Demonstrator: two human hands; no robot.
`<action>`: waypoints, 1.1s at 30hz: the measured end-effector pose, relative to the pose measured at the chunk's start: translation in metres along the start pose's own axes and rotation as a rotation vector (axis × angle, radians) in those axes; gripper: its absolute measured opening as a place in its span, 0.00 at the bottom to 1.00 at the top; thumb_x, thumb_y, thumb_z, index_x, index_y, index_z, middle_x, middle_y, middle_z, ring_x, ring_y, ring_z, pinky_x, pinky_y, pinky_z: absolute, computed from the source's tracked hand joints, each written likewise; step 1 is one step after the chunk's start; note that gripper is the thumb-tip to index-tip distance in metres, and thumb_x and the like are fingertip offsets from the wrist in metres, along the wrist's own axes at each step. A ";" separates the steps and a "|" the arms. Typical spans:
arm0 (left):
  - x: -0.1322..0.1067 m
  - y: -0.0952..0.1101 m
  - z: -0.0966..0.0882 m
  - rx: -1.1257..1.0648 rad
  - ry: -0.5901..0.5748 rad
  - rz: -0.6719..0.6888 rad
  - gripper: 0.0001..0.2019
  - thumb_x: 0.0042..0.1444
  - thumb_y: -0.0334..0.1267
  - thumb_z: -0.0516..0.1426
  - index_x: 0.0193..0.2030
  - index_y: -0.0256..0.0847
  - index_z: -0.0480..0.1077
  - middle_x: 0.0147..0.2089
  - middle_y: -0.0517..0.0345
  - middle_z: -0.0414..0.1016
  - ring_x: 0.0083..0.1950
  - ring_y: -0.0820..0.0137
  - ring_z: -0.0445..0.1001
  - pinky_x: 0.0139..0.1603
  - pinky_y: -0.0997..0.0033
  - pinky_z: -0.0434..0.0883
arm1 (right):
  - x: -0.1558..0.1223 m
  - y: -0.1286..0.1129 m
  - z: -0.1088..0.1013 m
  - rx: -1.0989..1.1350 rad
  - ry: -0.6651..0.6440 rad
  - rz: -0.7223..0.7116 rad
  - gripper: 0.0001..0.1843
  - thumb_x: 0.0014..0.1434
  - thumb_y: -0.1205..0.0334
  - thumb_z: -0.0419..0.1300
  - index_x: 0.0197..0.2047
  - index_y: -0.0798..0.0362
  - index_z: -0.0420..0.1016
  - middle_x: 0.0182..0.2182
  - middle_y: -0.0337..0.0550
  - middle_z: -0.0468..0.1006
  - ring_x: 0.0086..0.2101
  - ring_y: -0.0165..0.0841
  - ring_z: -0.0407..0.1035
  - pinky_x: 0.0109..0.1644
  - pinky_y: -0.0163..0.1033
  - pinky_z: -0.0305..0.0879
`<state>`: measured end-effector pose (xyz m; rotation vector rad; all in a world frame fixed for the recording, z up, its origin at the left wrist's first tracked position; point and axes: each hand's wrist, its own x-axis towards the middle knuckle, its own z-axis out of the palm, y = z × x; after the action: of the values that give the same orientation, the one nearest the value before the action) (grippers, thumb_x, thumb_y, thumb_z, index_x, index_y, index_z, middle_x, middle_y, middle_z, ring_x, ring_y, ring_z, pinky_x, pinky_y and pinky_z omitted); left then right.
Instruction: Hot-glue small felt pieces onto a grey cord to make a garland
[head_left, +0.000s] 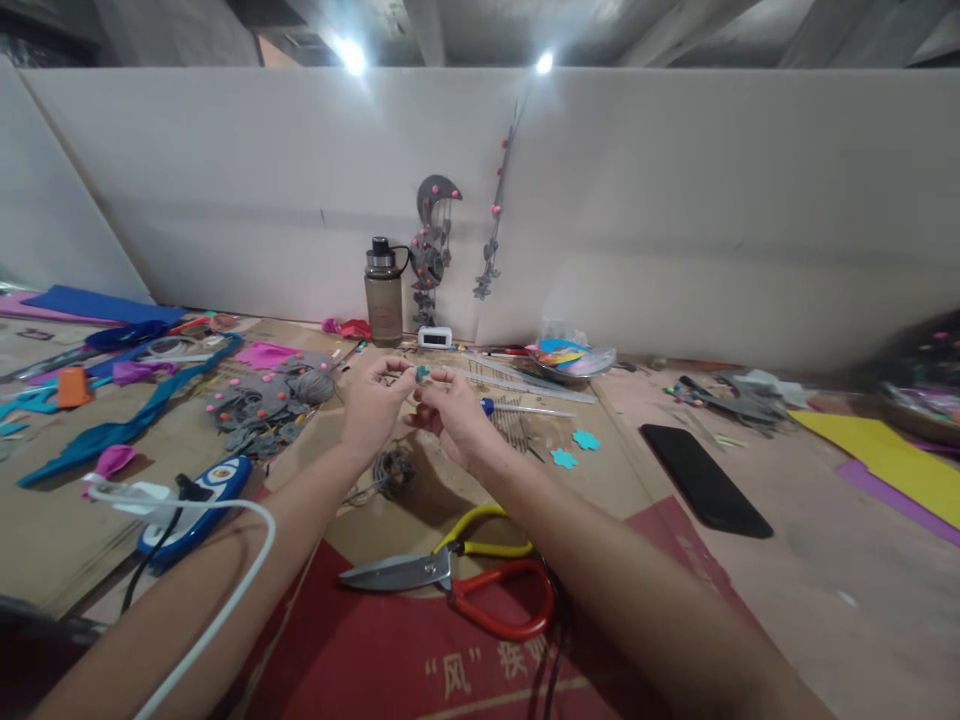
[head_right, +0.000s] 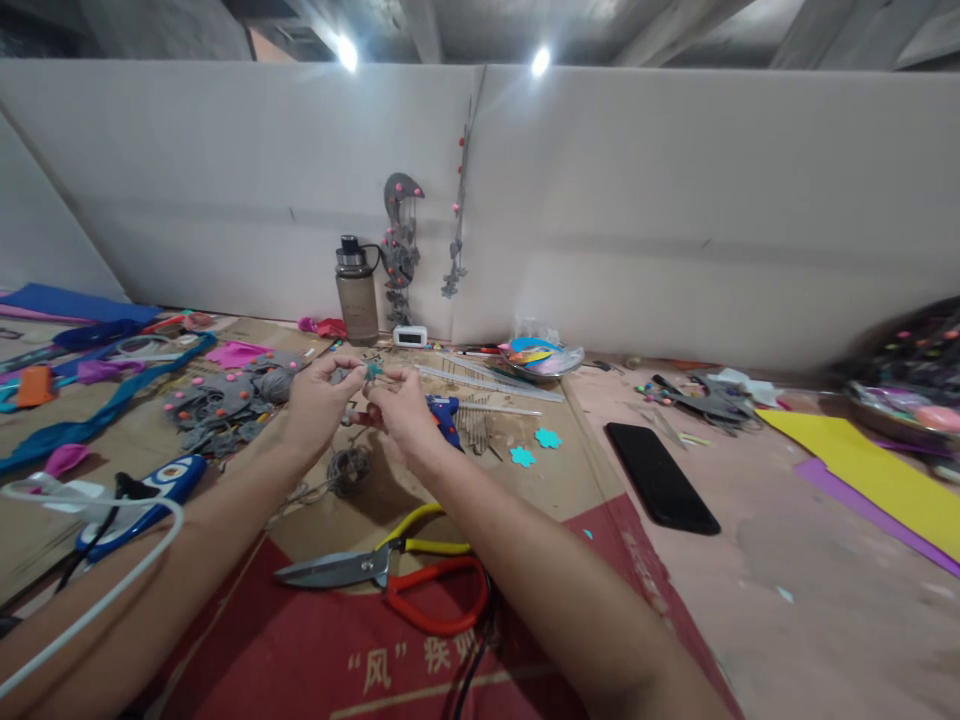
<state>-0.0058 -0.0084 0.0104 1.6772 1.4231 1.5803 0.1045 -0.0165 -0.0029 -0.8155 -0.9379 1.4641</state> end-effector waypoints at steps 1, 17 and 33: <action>0.001 0.000 0.000 0.004 0.011 0.003 0.07 0.49 0.41 0.57 0.31 0.40 0.73 0.28 0.61 0.72 0.27 0.73 0.66 0.31 0.74 0.63 | 0.001 -0.002 -0.001 -0.092 0.037 -0.054 0.23 0.44 0.63 0.62 0.41 0.47 0.53 0.23 0.26 0.63 0.21 0.25 0.59 0.27 0.32 0.59; -0.003 0.004 0.006 -0.121 -0.141 -0.066 0.08 0.47 0.41 0.59 0.28 0.38 0.73 0.24 0.61 0.69 0.24 0.75 0.60 0.27 0.74 0.59 | -0.009 -0.028 -0.025 -1.005 0.130 -0.792 0.03 0.57 0.65 0.58 0.32 0.53 0.71 0.32 0.41 0.71 0.33 0.31 0.63 0.38 0.36 0.58; -0.005 0.008 0.006 -0.113 -0.147 -0.050 0.06 0.47 0.40 0.60 0.28 0.39 0.73 0.23 0.62 0.68 0.24 0.75 0.61 0.26 0.74 0.59 | -0.006 -0.030 -0.028 -0.948 0.171 -0.670 0.06 0.56 0.61 0.57 0.30 0.53 0.71 0.28 0.39 0.71 0.30 0.30 0.62 0.35 0.36 0.56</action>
<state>0.0036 -0.0139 0.0137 1.6428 1.2695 1.4506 0.1429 -0.0192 0.0116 -1.1123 -1.5999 0.3118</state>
